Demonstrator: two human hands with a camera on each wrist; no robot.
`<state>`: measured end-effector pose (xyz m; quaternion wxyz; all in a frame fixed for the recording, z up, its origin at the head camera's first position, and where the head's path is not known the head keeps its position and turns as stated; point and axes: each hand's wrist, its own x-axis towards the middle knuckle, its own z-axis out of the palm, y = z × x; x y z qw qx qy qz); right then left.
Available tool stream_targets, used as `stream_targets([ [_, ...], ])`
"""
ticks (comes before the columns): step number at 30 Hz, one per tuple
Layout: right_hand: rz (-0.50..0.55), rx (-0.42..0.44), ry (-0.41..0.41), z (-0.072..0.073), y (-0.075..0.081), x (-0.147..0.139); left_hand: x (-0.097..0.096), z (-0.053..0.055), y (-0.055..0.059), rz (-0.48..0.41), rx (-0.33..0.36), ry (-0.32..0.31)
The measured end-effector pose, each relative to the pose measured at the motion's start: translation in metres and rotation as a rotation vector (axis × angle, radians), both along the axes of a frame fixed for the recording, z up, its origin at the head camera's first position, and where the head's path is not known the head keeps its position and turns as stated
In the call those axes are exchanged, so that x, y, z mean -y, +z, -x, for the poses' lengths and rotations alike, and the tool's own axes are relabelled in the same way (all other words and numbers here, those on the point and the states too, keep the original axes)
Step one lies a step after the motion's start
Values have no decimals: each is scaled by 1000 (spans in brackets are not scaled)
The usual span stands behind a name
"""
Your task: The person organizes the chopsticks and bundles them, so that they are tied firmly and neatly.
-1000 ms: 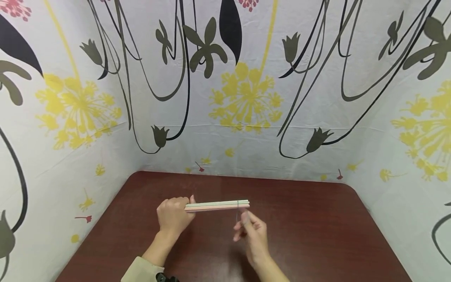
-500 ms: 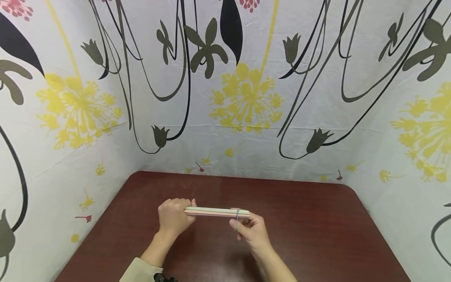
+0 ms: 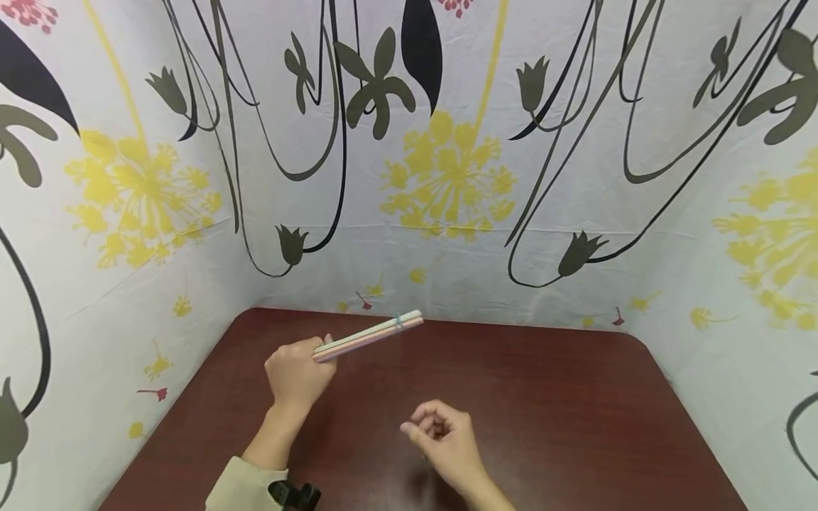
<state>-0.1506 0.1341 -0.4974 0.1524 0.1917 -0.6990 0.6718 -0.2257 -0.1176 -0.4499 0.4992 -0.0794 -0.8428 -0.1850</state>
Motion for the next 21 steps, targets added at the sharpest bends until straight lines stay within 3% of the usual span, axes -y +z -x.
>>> stream_targets([
  [3,65,-89,-107,0,9,2,0,0,7,78,25,3],
  [6,183,-206,-217,5,22,6,-1,-4,8,95,26,1],
  [11,112,-548,-377,15,38,13,-6,-7,3,103,-8,-14],
  [13,62,-592,-450,18,42,15,-9,-7,2,109,-18,-17],
  [15,58,-549,-464,18,46,20,-12,-8,1,113,-29,-15],
  [21,71,-268,-472,15,56,30,-19,-10,-2,143,-41,-19],
])
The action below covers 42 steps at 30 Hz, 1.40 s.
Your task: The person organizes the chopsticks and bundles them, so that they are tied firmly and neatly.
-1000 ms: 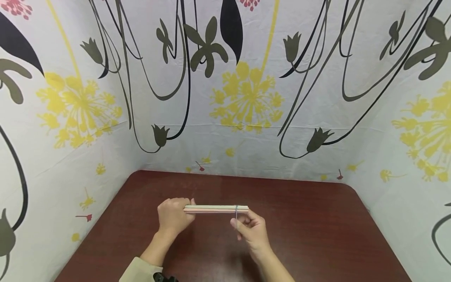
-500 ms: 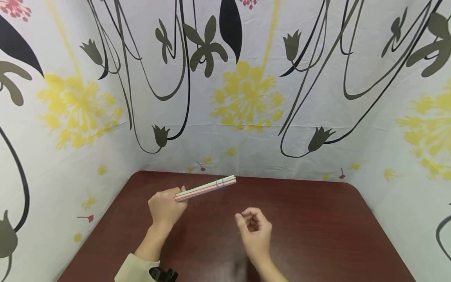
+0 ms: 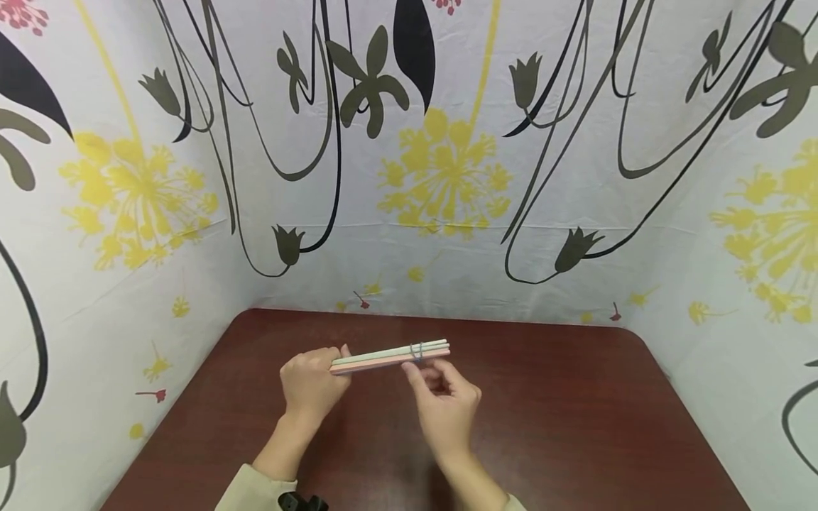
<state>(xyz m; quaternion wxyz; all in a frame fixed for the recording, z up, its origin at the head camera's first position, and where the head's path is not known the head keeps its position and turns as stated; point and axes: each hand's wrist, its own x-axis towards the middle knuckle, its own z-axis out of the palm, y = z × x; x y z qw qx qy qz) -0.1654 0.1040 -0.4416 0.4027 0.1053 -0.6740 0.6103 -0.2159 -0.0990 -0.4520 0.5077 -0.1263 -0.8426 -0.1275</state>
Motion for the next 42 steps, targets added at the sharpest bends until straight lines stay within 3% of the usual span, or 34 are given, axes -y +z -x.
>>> stream_targets([
  [3,1,-22,14,1,1,2,0,0,-2,0,9,2],
  [5,-52,-152,31,2,0,1,2,1,-3,-13,29,5],
  [8,-203,-414,72,1,-1,-1,4,1,-4,-25,86,14],
  [10,-282,-530,159,1,-1,-4,5,1,-4,-27,132,17],
  [11,-289,-539,238,0,-1,-6,5,1,-5,-26,148,18],
  [13,-234,-416,422,-2,-3,-11,5,0,-4,-26,167,23],
  [15,-107,-156,573,-5,-5,-18,5,0,-2,-42,171,23],
  [18,59,272,667,-7,-8,-27,5,-1,2,-65,176,27],
  [19,43,349,677,-7,-10,-30,5,-1,3,-72,186,27],
  [20,-13,373,687,-7,-11,-31,5,-1,5,-77,199,23],
  [22,-187,261,695,-4,-15,-33,4,-1,6,-81,235,18],
  [23,-277,142,681,-1,-16,-33,4,-1,6,-83,254,17],
  [25,-396,-168,568,4,-18,-31,3,-1,6,-97,289,18],
  [27,-429,-425,417,8,-16,-29,2,-1,4,-117,314,22],
  [29,-428,-562,335,11,-12,-26,2,-1,3,-133,330,22],
  [31,-452,-632,343,11,-8,-22,1,-1,3,-143,341,19],
  [34,-572,-687,368,8,-3,-17,0,-1,2,-142,360,12],
  [37,-600,-760,289,5,0,-12,-1,-2,2,-160,362,8],
  [39,-511,-731,294,4,-4,-10,-2,-3,1,-173,345,4],
  [42,-278,-557,423,-2,-15,-5,-4,-3,0,-177,310,-5],
])
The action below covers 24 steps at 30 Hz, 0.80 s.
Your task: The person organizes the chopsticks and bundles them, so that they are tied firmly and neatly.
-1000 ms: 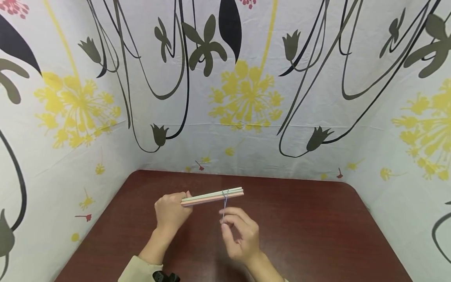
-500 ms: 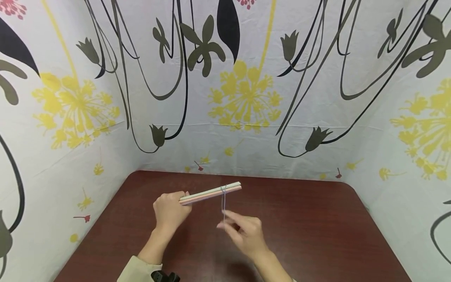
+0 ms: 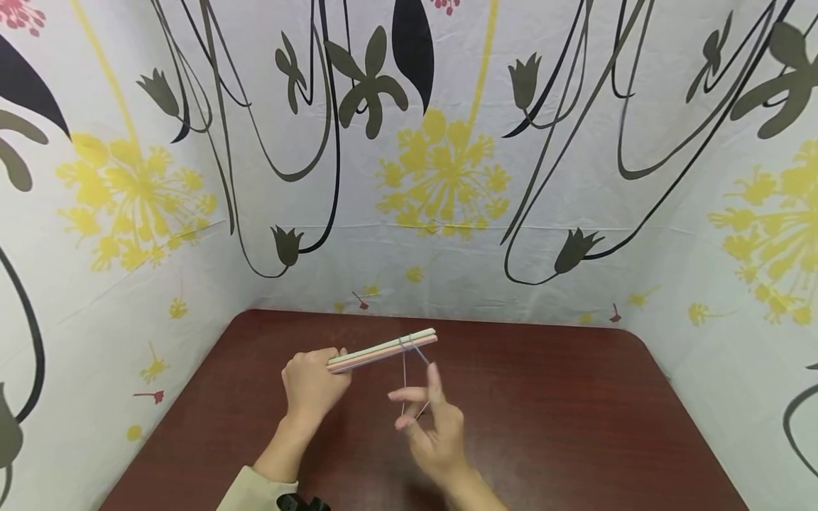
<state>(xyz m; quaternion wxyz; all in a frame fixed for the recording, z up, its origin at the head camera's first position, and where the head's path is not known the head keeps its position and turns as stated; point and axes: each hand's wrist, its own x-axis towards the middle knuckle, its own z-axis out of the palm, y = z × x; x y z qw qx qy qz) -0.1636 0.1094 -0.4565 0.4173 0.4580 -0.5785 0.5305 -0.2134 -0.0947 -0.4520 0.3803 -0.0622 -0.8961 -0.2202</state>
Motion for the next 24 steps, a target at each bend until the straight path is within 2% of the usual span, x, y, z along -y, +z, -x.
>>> stream_targets([
  [2,100,239,100,-6,-8,1,-2,0,0,12,-19,2],
  [4,187,453,161,-12,-10,2,-2,0,0,33,-29,13],
  [6,258,600,209,-15,-9,1,-2,-1,0,67,-55,29],
  [7,293,646,242,-15,-7,0,-2,-1,0,82,-76,32],
  [9,346,676,315,-13,-6,-6,-1,-1,-1,117,-129,35],
  [12,391,666,433,-5,-5,-17,0,-1,-2,145,-215,12],
  [15,379,663,511,5,-7,-30,1,0,-2,163,-277,-18],
  [18,332,677,531,11,-7,-41,2,0,0,188,-325,-53],
  [20,289,686,509,13,-5,-46,3,-1,1,207,-342,-80],
  [21,260,692,473,13,-3,-48,3,-2,3,218,-345,-92],
  [24,147,725,303,9,7,-51,4,-4,5,235,-348,-120],
])
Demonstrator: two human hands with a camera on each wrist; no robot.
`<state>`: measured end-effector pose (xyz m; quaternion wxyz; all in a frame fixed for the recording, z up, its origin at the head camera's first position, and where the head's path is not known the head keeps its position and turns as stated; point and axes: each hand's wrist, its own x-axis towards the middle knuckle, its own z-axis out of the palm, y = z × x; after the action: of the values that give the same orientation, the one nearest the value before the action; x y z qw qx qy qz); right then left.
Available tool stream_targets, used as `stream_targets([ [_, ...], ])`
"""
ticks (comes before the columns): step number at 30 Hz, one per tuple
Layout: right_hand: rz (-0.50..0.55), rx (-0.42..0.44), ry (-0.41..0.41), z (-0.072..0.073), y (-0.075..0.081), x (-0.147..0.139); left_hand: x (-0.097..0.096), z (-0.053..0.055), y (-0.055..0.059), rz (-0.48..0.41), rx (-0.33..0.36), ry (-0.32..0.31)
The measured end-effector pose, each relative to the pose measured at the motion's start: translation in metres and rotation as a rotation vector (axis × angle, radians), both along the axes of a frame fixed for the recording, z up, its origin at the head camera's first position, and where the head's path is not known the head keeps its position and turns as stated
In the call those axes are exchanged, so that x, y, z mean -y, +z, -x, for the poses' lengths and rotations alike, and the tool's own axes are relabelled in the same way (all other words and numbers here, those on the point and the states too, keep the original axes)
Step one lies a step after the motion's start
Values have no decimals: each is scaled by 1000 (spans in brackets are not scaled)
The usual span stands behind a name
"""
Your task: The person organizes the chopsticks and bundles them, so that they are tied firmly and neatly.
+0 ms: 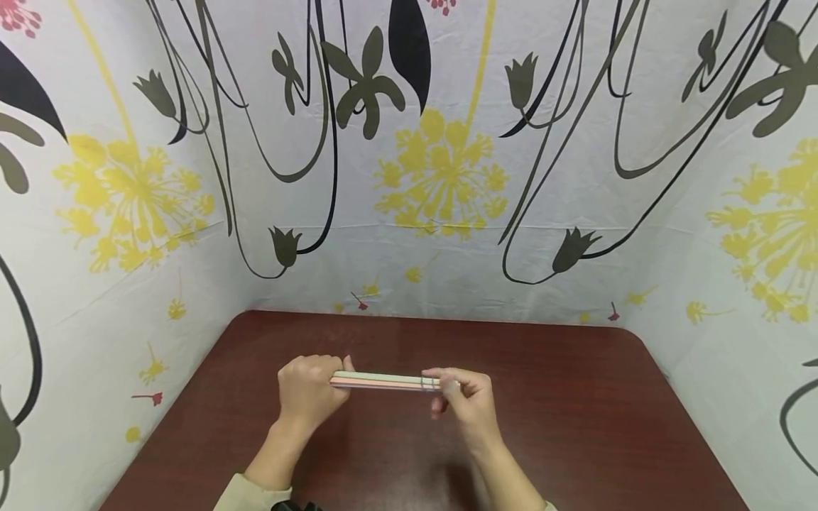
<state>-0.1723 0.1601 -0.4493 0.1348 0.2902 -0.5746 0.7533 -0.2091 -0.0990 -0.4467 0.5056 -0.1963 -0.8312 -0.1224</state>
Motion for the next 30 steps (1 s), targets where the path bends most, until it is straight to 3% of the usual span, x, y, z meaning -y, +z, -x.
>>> stream_targets([
  [4,-178,55,-72,-3,5,0,1,-2,3,-8,8,-10],
  [6,-183,76,-45,-4,4,0,1,-2,4,-19,17,-11],
  [9,-101,85,38,-3,1,-2,0,-3,4,-36,34,-23],
  [12,-4,88,150,-3,-2,-4,-2,-4,3,-30,42,-35],
  [20,272,107,613,-7,-10,-1,-5,-6,6,-14,15,-48],
  [23,397,126,716,-8,-13,0,-4,-7,9,-10,10,-30],
  [26,507,156,677,-10,-15,1,-2,-9,11,-6,18,-14],
  [30,556,208,465,-14,-14,5,0,-9,11,7,40,-3],
])
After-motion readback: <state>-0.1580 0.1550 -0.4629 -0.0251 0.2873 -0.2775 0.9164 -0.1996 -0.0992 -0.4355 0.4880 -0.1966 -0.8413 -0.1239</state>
